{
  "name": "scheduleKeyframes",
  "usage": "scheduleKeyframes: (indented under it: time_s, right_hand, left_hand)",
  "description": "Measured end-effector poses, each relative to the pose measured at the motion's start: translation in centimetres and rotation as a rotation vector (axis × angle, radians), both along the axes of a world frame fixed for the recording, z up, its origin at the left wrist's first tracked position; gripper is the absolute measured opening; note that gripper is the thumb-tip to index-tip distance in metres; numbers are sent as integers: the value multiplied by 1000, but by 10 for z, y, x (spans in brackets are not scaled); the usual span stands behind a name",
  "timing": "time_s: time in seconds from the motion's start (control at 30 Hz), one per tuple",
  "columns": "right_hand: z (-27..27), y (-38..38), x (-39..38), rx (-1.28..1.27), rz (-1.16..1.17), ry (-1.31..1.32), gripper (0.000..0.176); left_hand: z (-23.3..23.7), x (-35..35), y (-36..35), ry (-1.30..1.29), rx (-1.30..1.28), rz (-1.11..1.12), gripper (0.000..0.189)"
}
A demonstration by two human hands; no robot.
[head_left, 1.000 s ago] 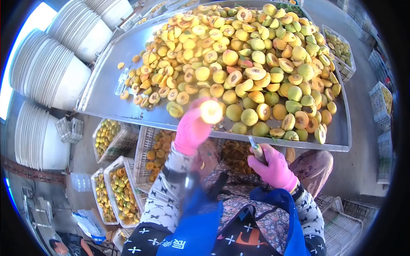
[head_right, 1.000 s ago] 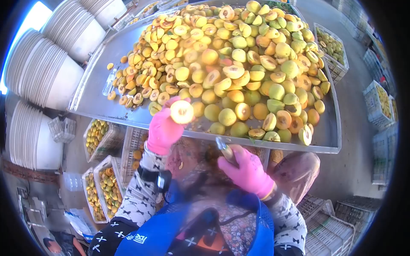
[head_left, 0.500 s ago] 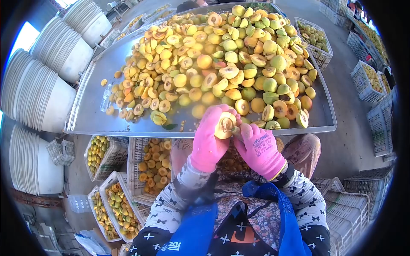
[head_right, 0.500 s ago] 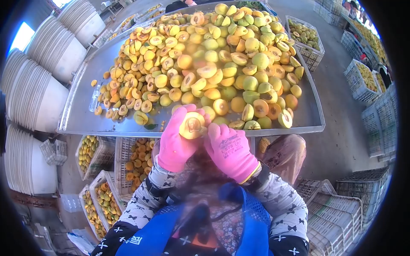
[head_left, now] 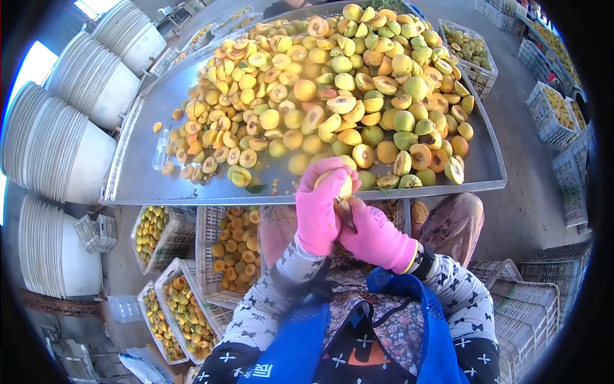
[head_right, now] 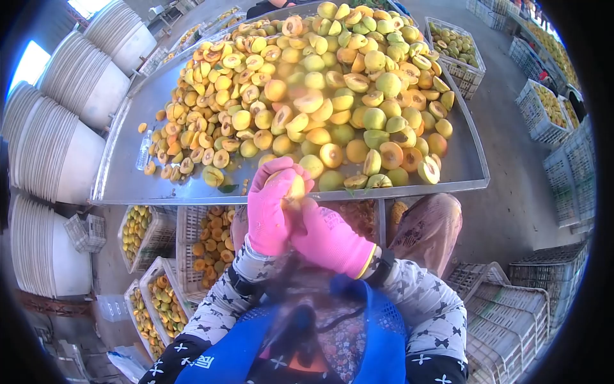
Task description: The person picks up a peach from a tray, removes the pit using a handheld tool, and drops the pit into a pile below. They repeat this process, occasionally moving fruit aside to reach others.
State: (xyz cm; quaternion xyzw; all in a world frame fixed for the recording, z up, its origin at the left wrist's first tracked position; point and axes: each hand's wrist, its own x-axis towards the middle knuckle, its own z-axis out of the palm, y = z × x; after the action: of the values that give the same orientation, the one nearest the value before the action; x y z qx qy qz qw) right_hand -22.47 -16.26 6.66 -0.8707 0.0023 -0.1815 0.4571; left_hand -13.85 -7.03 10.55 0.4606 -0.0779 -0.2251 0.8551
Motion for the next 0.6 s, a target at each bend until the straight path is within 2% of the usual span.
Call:
scheduleKeyframes:
  time_s: [0.07,0.13,0.17,0.2,0.27,0.3,0.33,0.43,0.53,0.6]
  right_hand:
    - [2,2,2,69,10,-117,25]
    - [10,-8,1,112,73,-57,21]
    - [16,-13,0,132,109,-21,19]
    - [27,-16,-1,352,219,141,17]
    - [48,-26,-1,760,349,477,15]
    - [54,-27,-1,956,413,644,15]
    - [56,-26,-3,972,398,653,14]
    - [58,-23,-3,994,395,662,12]
    - [49,-23,-5,1041,474,656,13]
    - [44,-24,-5,1147,531,650,14]
  left_hand:
    - [6,-1,-1,-30,15,-4,22]
    - [11,1,-3,-29,3,-36,23]
    - [9,4,-1,-134,19,-62,23]
    - [5,10,1,-236,35,-85,23]
    - [4,13,2,-238,45,-123,27]
    - [5,13,1,-137,36,-132,29]
    - [5,12,2,-33,29,-141,32]
    - [-1,19,5,-109,101,-203,35]
    - [2,22,5,-20,217,-212,36]
    - [0,27,9,-76,39,-345,34]
